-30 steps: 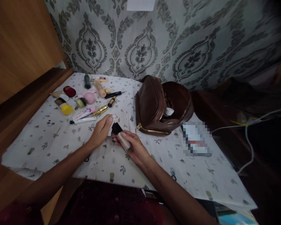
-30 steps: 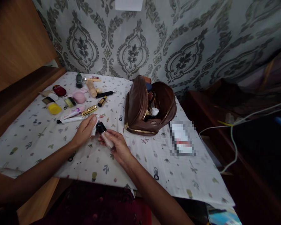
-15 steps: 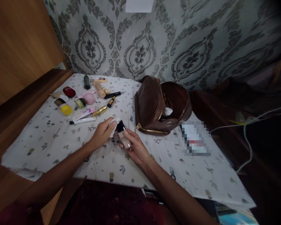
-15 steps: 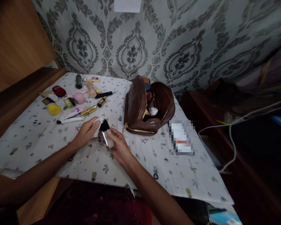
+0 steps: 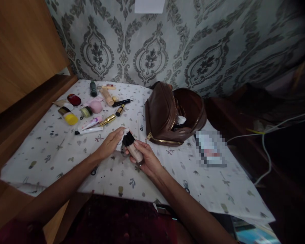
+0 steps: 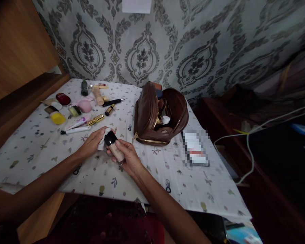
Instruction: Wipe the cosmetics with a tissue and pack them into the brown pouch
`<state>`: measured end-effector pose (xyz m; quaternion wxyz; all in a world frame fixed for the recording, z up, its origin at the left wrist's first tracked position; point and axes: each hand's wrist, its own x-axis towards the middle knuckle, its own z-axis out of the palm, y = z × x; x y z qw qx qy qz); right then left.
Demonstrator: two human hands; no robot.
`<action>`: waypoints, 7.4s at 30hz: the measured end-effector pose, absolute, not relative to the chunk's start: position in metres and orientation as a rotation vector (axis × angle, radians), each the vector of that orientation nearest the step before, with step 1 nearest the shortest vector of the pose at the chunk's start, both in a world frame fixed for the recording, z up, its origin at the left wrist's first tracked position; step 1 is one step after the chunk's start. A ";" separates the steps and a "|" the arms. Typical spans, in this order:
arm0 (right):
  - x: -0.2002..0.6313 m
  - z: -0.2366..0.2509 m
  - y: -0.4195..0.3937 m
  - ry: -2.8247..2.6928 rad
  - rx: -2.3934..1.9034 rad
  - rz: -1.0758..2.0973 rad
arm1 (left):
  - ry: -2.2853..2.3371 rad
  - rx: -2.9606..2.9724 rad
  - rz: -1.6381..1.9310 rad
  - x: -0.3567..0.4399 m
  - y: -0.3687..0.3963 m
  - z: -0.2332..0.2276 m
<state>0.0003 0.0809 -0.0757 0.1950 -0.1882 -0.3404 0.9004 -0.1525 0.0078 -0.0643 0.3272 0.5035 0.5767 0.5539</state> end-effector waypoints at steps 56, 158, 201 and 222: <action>-0.002 -0.077 0.087 -0.576 -0.740 2.411 | 2.169 2.454 0.772 -0.127 0.000 -0.080; 0.073 0.084 0.274 -3.361 -0.820 -0.135 | 1.913 2.084 -0.222 -0.023 0.120 0.012; 0.090 0.070 0.275 -3.278 -0.194 0.267 | 1.826 2.259 -0.063 -0.034 0.116 0.001; 0.107 0.083 0.265 -3.279 -0.087 0.432 | 1.944 2.090 -0.109 -0.036 0.116 0.009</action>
